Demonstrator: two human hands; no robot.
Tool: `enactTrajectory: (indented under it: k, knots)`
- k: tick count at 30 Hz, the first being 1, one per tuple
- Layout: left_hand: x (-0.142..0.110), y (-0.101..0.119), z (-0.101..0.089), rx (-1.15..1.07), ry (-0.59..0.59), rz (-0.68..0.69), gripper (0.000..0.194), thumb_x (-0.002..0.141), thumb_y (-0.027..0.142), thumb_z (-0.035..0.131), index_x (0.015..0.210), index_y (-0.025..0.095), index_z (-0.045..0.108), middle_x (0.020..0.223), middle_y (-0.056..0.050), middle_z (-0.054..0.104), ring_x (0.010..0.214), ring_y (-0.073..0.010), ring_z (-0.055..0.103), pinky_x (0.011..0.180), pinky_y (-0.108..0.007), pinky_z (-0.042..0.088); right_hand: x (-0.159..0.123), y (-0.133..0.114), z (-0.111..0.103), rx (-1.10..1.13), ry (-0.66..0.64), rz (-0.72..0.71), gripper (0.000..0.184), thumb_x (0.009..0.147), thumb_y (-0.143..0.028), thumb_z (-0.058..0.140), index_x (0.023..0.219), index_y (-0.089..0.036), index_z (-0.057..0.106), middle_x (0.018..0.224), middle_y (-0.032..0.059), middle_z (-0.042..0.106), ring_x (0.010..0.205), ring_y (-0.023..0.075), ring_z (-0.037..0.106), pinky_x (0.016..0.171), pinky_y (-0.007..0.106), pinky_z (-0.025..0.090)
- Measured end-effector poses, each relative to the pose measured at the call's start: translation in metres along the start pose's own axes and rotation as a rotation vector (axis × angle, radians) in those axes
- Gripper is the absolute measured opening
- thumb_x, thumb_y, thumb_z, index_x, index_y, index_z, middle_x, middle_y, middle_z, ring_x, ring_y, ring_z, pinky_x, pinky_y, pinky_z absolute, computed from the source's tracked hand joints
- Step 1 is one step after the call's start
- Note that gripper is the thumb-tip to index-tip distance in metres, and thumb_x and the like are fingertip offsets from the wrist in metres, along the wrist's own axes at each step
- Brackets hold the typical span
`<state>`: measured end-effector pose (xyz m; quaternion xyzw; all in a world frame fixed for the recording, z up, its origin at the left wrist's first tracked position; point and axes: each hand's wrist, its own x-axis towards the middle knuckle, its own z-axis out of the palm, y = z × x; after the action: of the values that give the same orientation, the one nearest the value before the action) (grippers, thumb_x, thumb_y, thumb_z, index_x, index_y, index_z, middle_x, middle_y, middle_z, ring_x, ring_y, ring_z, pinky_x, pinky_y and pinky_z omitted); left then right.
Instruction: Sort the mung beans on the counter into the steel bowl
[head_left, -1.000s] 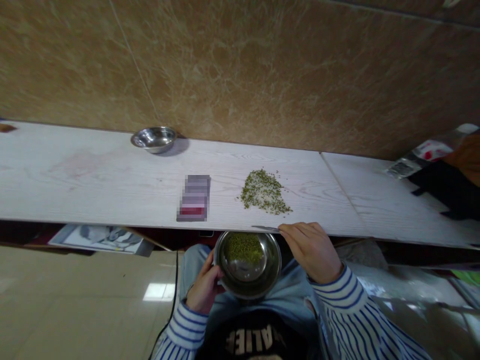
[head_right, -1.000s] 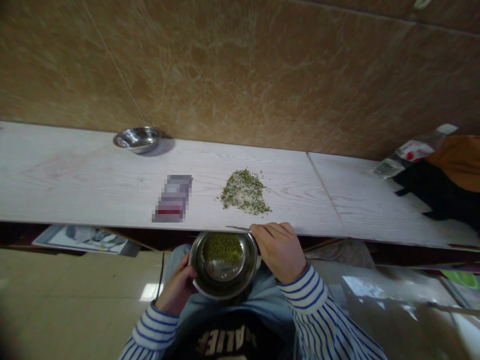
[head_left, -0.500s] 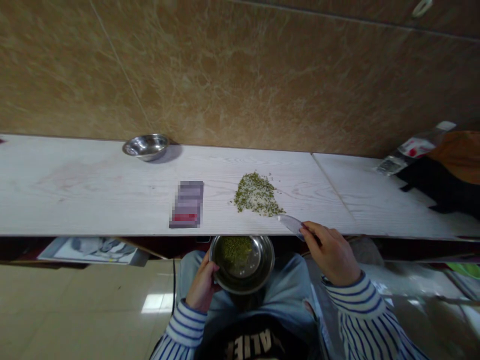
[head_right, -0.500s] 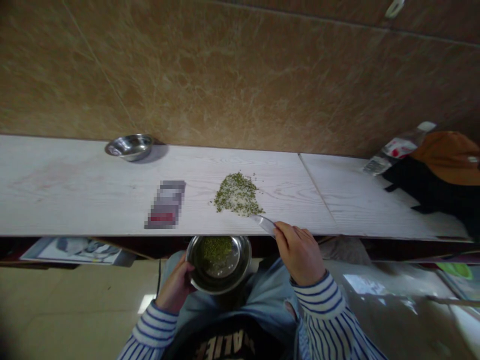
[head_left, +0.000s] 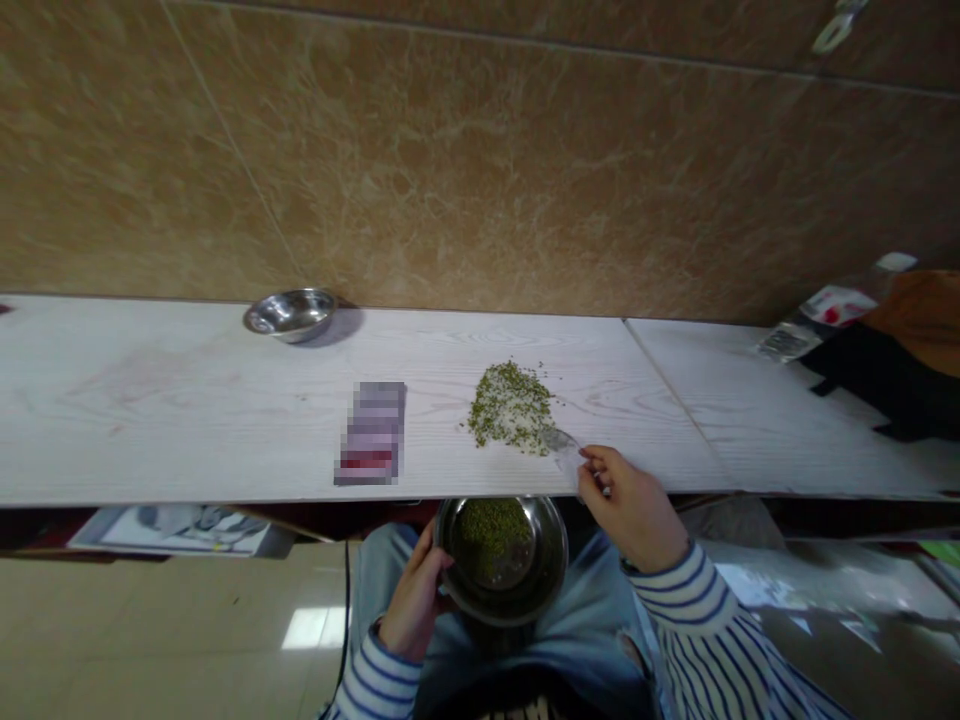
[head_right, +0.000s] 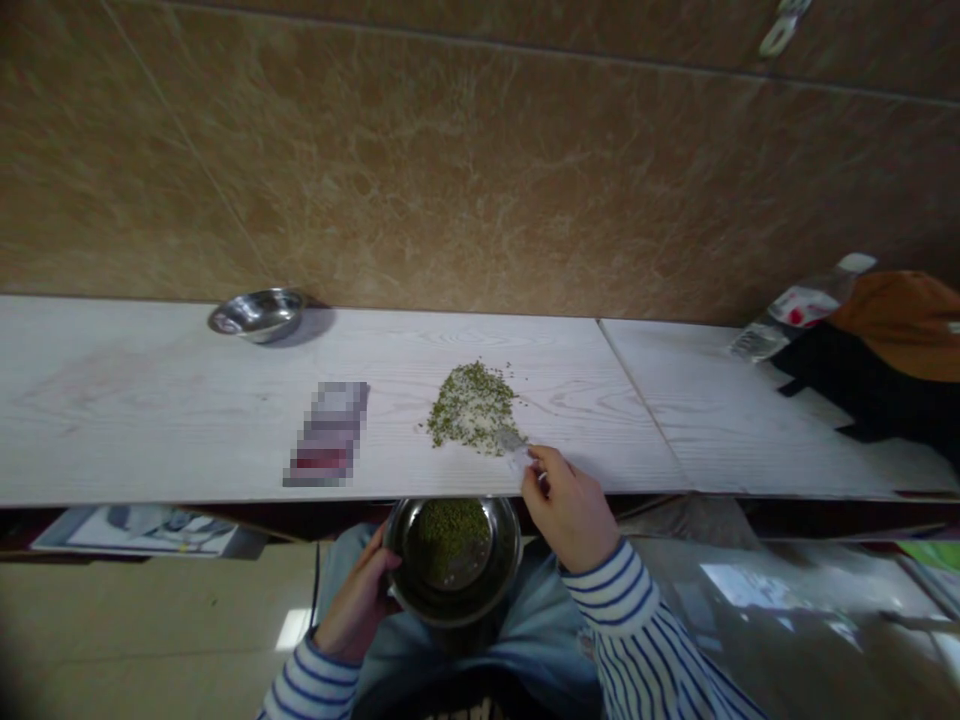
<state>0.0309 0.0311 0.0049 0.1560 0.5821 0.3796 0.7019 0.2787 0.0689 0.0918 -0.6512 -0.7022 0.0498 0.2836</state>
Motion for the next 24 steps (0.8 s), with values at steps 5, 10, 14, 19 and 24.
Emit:
enactTrajectory:
  k: [5, 10, 14, 19, 24]
  knots:
    - [0.004, 0.003, -0.01, -0.027, 0.024, 0.006, 0.074, 0.065, 0.02, 0.053, 0.137, 0.03, 0.04, 0.112, -0.005, 0.063, 0.068, -0.0157, 0.057, 0.053, -0.028, 0.045, 0.022, -0.033, 0.023, 0.154, -0.102, 0.055, 0.023, 0.083, -0.026, 0.048, 0.101, -0.016, 0.057, 0.063, -0.0015, 0.062, 0.053, 0.0133, 0.059, 0.052, 0.023, 0.043]
    - [0.01, 0.003, -0.02, -0.058, 0.025, -0.001, 0.07, 0.068, 0.023, 0.055, 0.136, 0.032, 0.041, 0.114, -0.003, 0.063, 0.078, -0.0181, 0.061, 0.057, -0.027, 0.046, 0.046, -0.068, 0.048, 0.098, -0.128, 0.013, 0.024, 0.081, -0.023, 0.05, 0.103, -0.016, 0.058, 0.057, -0.0036, 0.059, 0.051, 0.0139, 0.056, 0.053, 0.025, 0.037]
    - [0.013, 0.002, -0.023, -0.067, 0.042, -0.036, 0.072, 0.067, 0.022, 0.057, 0.136, 0.033, 0.042, 0.117, -0.003, 0.063, 0.08, -0.0185, 0.061, 0.057, -0.027, 0.046, 0.06, -0.083, 0.065, 0.012, -0.181, -0.008, 0.024, 0.082, -0.021, 0.05, 0.103, -0.016, 0.059, 0.059, -0.0019, 0.062, 0.056, 0.0151, 0.059, 0.056, 0.025, 0.037]
    - [0.016, 0.002, -0.023, -0.072, 0.043, -0.046, 0.07, 0.068, 0.022, 0.056, 0.136, 0.032, 0.042, 0.117, -0.004, 0.062, 0.08, -0.0183, 0.061, 0.057, -0.027, 0.046, 0.065, -0.073, 0.071, -0.028, -0.181, 0.019, 0.023, 0.081, -0.019, 0.051, 0.102, -0.016, 0.06, 0.057, -0.0024, 0.061, 0.053, 0.0146, 0.056, 0.053, 0.025, 0.034]
    - [0.021, -0.002, -0.022, -0.048, 0.001, -0.044, 0.069, 0.07, 0.023, 0.055, 0.137, 0.034, 0.04, 0.111, -0.003, 0.064, 0.076, -0.0172, 0.06, 0.057, -0.027, 0.046, 0.062, -0.052, 0.064, 0.012, -0.157, 0.074, 0.024, 0.079, -0.018, 0.051, 0.101, -0.017, 0.06, 0.054, -0.0037, 0.058, 0.048, 0.0133, 0.053, 0.049, 0.024, 0.032]
